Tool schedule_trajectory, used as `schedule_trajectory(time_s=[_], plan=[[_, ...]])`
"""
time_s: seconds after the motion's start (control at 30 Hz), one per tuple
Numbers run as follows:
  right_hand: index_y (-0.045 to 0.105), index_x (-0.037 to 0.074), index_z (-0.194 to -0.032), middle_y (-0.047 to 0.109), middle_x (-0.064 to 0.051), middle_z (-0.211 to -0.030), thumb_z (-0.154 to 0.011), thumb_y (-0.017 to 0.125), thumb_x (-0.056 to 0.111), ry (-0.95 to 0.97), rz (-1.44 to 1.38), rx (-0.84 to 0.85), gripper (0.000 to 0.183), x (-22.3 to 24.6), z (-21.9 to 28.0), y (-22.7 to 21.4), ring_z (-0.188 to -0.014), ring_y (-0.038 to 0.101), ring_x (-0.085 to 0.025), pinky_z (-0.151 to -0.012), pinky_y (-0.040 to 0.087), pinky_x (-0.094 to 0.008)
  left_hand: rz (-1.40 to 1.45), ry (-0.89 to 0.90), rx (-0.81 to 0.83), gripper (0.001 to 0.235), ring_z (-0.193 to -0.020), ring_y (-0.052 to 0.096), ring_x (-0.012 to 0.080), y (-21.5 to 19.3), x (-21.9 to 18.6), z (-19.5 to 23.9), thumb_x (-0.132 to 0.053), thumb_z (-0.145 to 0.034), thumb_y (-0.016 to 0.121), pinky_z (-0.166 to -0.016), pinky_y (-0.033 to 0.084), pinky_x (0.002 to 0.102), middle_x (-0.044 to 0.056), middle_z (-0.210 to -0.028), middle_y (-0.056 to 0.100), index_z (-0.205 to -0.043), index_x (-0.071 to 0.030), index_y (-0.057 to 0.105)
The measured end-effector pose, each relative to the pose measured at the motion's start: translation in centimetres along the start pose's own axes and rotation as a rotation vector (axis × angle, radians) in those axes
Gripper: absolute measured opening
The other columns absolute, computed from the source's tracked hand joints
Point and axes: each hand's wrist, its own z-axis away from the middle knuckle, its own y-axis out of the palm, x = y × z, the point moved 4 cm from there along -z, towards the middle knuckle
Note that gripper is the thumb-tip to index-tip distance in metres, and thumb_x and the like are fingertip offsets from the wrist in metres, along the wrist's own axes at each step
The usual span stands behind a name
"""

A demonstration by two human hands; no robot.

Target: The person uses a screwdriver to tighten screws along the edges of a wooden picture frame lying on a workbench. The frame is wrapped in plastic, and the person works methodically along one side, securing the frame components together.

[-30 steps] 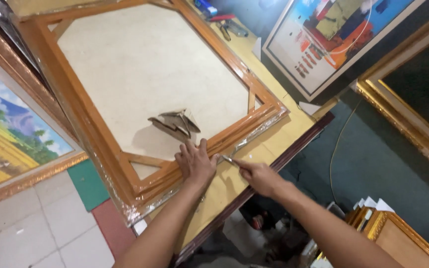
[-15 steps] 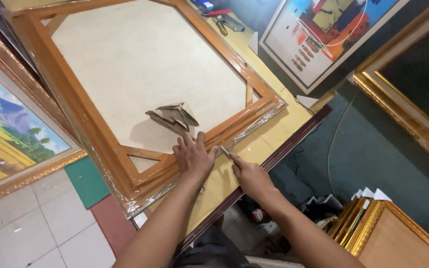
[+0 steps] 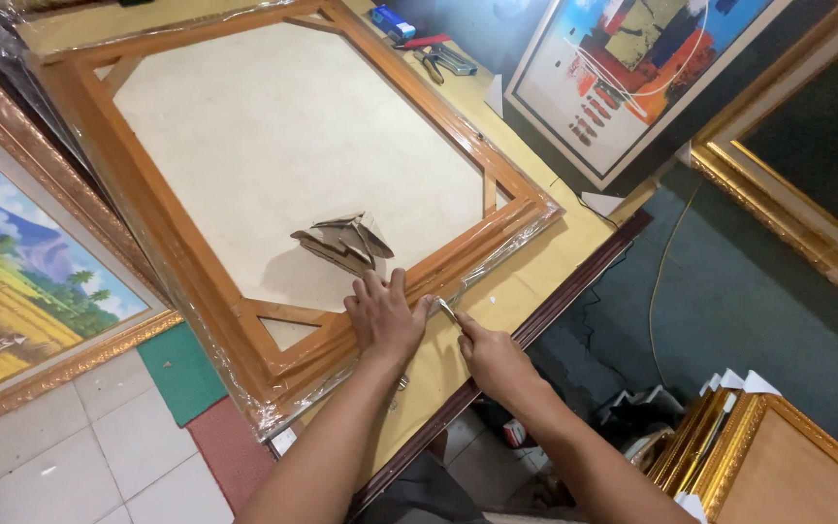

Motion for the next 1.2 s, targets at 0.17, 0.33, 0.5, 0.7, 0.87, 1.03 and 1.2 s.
schedule_trajectory(time_s=[0.17,0.33,0.5,0.7,0.87,1.03,1.2], plan=[[0.032,0.024,-0.131,0.062,-0.026,-0.09,-0.088,0.033,0.022,-0.043,0.048,0.011,0.043,1.7,1.1,1.2,-0.088,0.061,-0.041,-0.075,0.051,-0.046,-0.028,0.013,-0.033,0.045,-0.093,0.041,0.0289,0.6,0.0,0.4,-0.049,-0.074,0.057,-0.078,0.034,0.043,0.008,-0.092,0.04,-0.101,-0.015,0.046],[0.044,0.023,-0.126,0.057,-0.023,-0.109,-0.087,0.039,0.028,-0.021,-0.451,0.018,0.04,-0.7,-1.9,3.7,-0.108,0.052,-0.038,-0.091,0.043,-0.045,-0.052,0.034,-0.072,0.043,-0.092,0.042,0.0288,0.1,-0.2,0.0,-0.048,-0.075,0.056,-0.077,0.034,0.043,0.008,-0.091,0.041,-0.101,-0.015,0.047],[0.046,0.021,-0.126,0.057,-0.019,-0.112,-0.087,0.041,0.027,-0.036,-0.475,0.005,0.039,1.0,-0.6,2.1,-0.111,0.05,-0.035,-0.094,0.041,-0.044,-0.039,0.047,-0.093,0.044,-0.092,0.042,0.03,0.1,-0.3,0.2,-0.049,-0.076,0.055,-0.077,0.034,0.044,0.009,-0.091,0.042,-0.101,-0.014,0.047],[0.038,0.023,-0.129,0.059,-0.026,-0.104,-0.087,0.04,0.03,-0.042,-0.221,-0.076,0.043,-0.8,-2.8,3.7,-0.102,0.054,-0.04,-0.089,0.044,-0.049,-0.022,0.04,-0.111,0.046,-0.091,0.042,0.0288,0.1,-0.1,0.3,-0.049,-0.073,0.057,-0.076,0.034,0.042,0.008,-0.09,0.041,-0.102,-0.015,0.049],[0.046,0.031,-0.123,0.061,-0.015,-0.108,-0.087,0.039,0.035,0.006,-0.321,-0.121,0.037,0.5,-0.2,2.3,-0.107,0.052,-0.035,-0.092,0.043,-0.045,-0.016,0.031,-0.109,0.047,-0.091,0.043,0.0278,0.0,0.0,0.2,-0.05,-0.073,0.058,-0.076,0.035,0.041,0.007,-0.09,0.042,-0.104,-0.015,0.05],[0.053,0.029,-0.114,0.063,-0.019,-0.1,-0.086,0.038,0.037,0.037,-0.371,-0.113,0.032,0.0,-0.7,2.4,-0.101,0.056,-0.037,-0.09,0.043,-0.043,-0.005,0.024,-0.107,0.045,-0.089,0.043,0.0277,-0.4,-0.2,0.1,-0.048,-0.072,0.058,-0.075,0.036,0.041,0.007,-0.09,0.042,-0.102,-0.015,0.05],[0.059,0.02,-0.093,0.067,-0.016,-0.08,-0.079,0.048,0.036,0.069,-0.319,-0.075,0.023,-3.0,-2.1,4.4,-0.084,0.063,-0.033,-0.075,0.048,-0.041,0.008,0.007,-0.07,0.049,-0.091,0.042,0.027,-0.1,-0.1,0.1,-0.049,-0.073,0.057,-0.077,0.035,0.04,0.006,-0.092,0.041,-0.107,-0.015,0.049]])
